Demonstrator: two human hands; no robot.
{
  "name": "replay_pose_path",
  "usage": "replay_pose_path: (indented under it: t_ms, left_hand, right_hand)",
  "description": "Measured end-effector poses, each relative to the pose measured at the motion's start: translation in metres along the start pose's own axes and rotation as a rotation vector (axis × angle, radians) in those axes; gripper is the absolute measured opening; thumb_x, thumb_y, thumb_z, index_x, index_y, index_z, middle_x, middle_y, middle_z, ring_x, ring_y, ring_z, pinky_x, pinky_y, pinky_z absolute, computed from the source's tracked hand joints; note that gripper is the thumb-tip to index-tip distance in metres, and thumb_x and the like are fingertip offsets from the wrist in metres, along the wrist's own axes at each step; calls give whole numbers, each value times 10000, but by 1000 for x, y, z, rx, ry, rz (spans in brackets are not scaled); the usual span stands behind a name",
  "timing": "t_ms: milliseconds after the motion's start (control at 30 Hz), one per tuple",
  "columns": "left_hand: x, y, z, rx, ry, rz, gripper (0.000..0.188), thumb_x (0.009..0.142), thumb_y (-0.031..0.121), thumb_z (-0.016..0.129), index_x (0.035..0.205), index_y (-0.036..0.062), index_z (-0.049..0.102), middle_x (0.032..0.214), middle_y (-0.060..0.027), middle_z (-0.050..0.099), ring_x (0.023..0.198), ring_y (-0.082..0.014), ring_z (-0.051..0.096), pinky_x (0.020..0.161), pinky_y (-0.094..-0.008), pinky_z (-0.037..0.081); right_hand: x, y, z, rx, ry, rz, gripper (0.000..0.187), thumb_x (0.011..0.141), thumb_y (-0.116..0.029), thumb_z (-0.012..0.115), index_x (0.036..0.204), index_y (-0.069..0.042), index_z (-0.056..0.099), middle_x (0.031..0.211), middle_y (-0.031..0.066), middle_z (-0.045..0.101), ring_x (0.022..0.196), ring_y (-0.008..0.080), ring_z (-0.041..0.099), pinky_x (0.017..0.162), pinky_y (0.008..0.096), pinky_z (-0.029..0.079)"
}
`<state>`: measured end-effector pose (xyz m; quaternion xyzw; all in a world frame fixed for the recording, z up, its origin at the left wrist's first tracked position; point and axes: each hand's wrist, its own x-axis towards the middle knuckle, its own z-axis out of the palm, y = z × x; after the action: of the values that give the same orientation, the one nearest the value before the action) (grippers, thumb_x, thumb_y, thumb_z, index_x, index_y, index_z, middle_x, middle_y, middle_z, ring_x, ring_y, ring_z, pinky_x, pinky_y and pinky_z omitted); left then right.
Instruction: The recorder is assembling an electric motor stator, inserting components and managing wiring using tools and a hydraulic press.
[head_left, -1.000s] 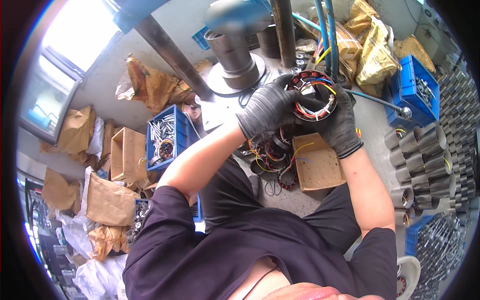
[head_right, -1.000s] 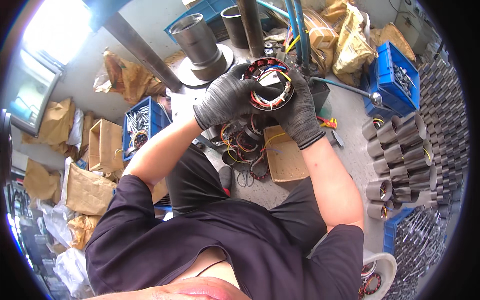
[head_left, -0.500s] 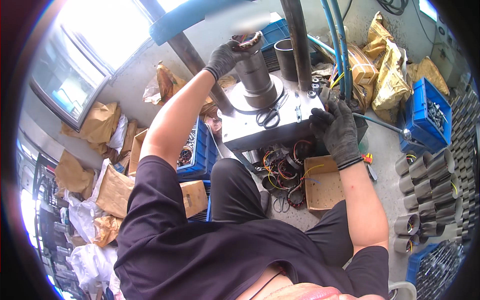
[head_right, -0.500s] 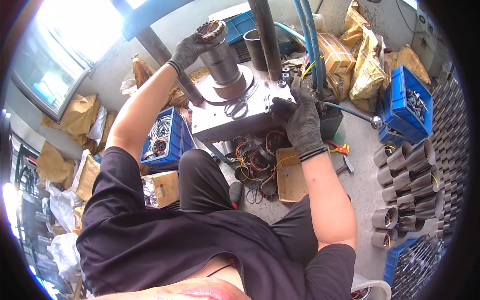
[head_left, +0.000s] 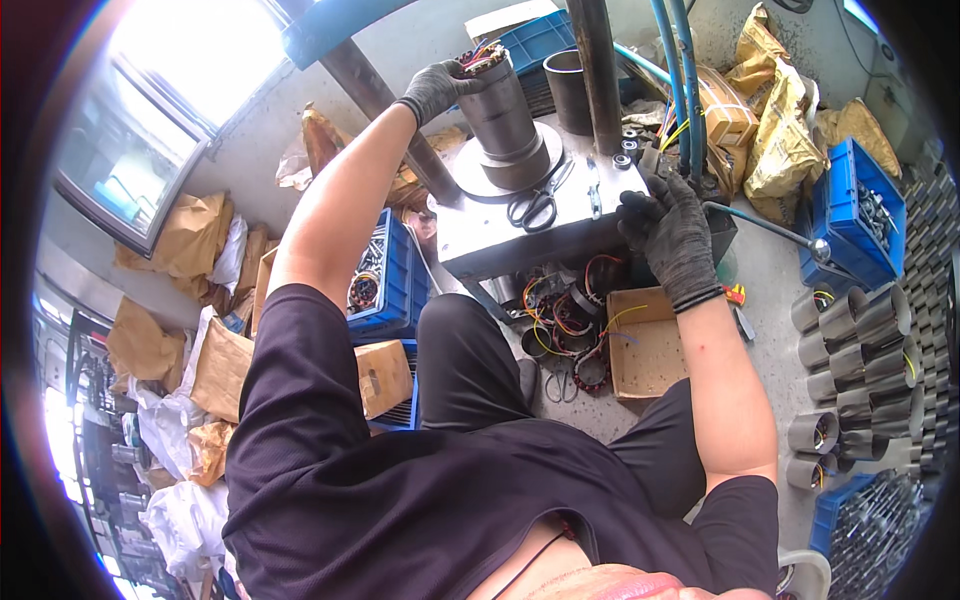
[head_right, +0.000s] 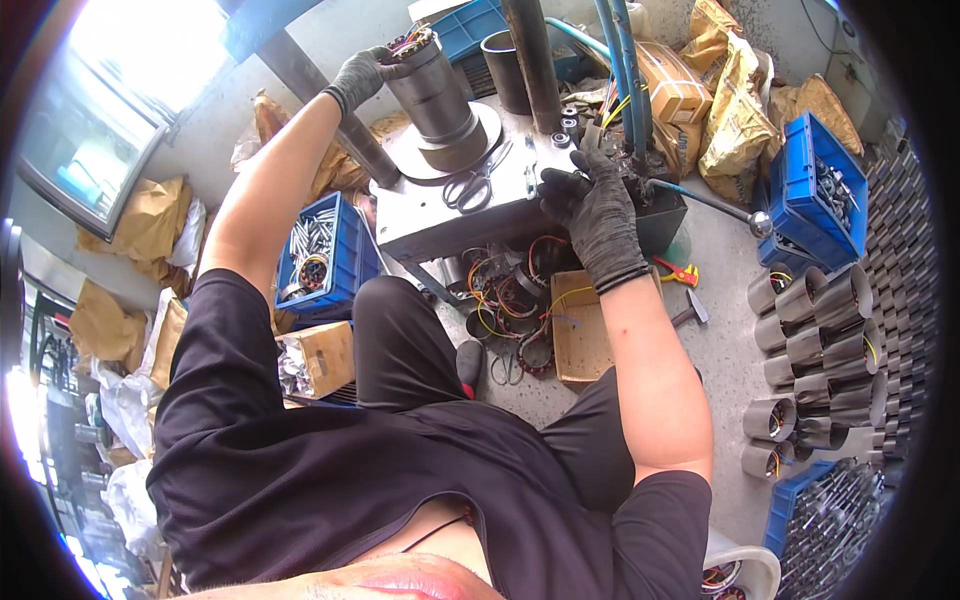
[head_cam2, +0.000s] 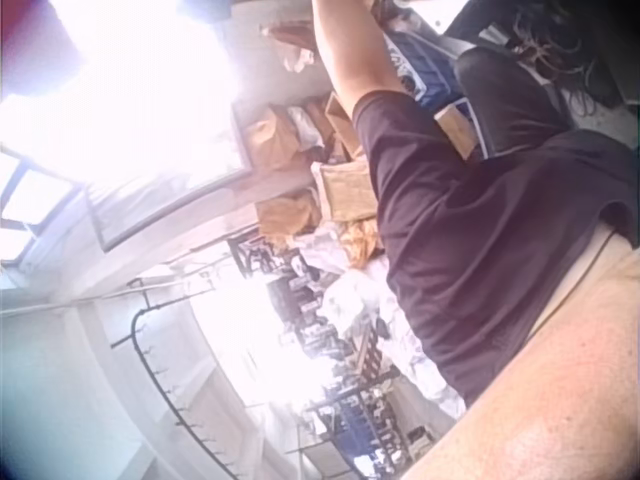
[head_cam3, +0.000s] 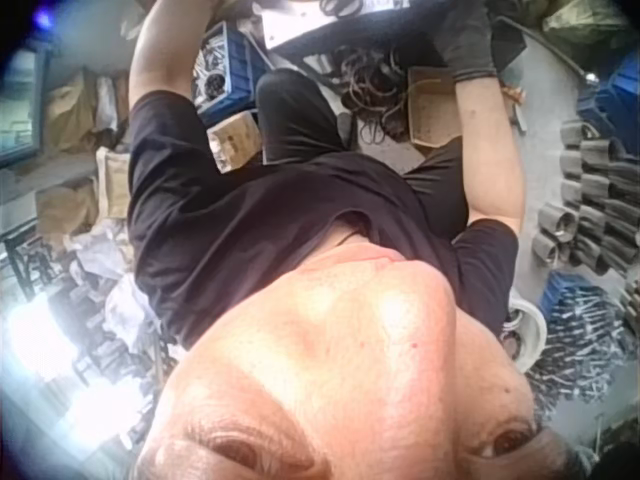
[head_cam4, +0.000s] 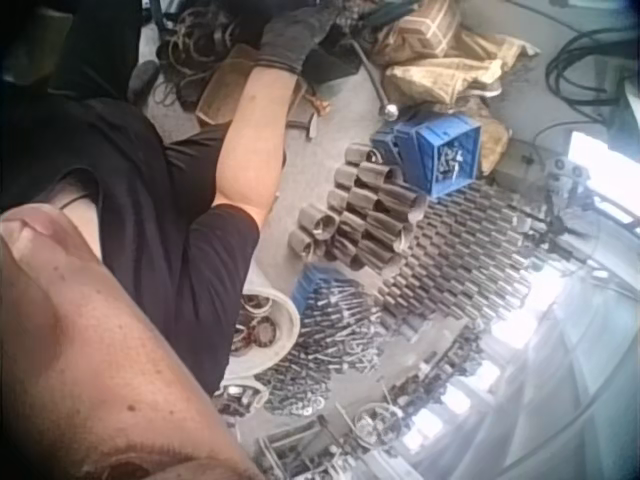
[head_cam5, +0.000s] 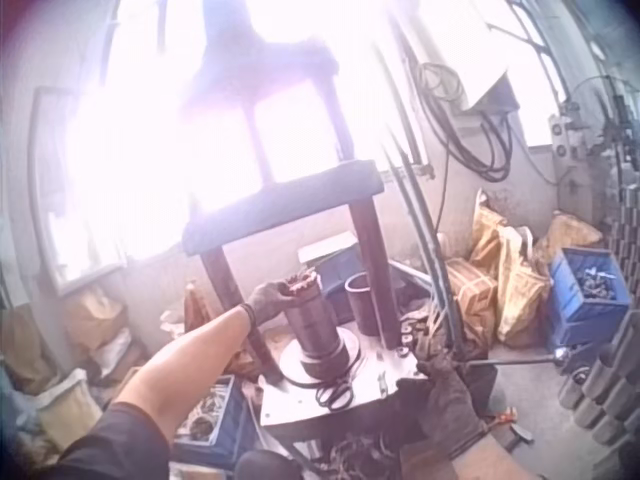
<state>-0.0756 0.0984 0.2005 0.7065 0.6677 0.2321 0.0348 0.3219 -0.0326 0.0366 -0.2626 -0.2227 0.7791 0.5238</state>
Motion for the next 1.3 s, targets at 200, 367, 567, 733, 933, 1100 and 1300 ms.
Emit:
replay_pose_path:
  t_ms: [200, 367, 567, 733, 933, 1100, 1300]
  left_hand:
    - [-1, 6, -1, 76, -13, 21, 699, 798, 561, 810, 1232, 24, 704, 1064, -149, 751, 1039, -253, 696, 951, -370, 515]
    - [-5, 37, -3, 180, -90, -42, 748, 747, 581, 797, 1241, 29, 694, 1036, -150, 761, 993, -266, 726, 911, -374, 538]
    - [-6, 19, 1, 235, 47, -2, 745, 753, 618, 789, 1197, 24, 719, 1029, -150, 763, 974, -258, 730, 910, -373, 538]
    - [-1, 7, 4, 198, 13, 19, 744, 772, 622, 777, 1218, 30, 715, 1047, -144, 764, 984, -257, 728, 913, -370, 537]
    - [1, 9, 9, 185, 43, 1, 734, 764, 645, 765, 1219, 71, 726, 1039, -138, 767, 986, -262, 732, 915, -376, 547]
    - [-2, 18, 6, 220, -17, -28, 772, 737, 664, 764, 1253, 92, 713, 1050, -147, 768, 999, -275, 736, 928, -386, 558]
    - [10, -18, 21, 2, 118, 108, 840, 734, 649, 771, 1307, 45, 662, 1044, -149, 766, 980, -274, 738, 896, -385, 563]
  right_hand:
    - [1, 5, 8, -47, 49, 0, 519, 902, -440, 704, 1256, -90, 556, 1035, 177, 720, 897, 305, 692, 824, 451, 559]
    - [6, 8, 5, -83, 50, -2, 519, 907, -452, 702, 1253, -90, 565, 1031, 180, 724, 887, 303, 692, 826, 446, 555]
    - [5, 13, 11, -106, -8, 17, 515, 922, -462, 693, 1246, -83, 564, 996, 179, 739, 876, 303, 705, 824, 443, 551]
    - [6, 11, 7, -128, -20, 15, 504, 933, -455, 686, 1242, -76, 560, 1000, 181, 743, 875, 304, 715, 824, 436, 552]
    - [9, 13, 4, -153, 7, 23, 460, 955, -431, 665, 1239, -78, 583, 996, 175, 747, 867, 299, 721, 819, 427, 554]
    - [9, 12, 1, -175, 1, 28, 432, 959, -416, 660, 1227, -82, 604, 991, 163, 751, 884, 296, 726, 822, 416, 557]
    - [9, 13, 8, -200, 9, 47, 423, 954, -387, 663, 1235, -75, 609, 984, 162, 755, 873, 287, 731, 810, 403, 568]
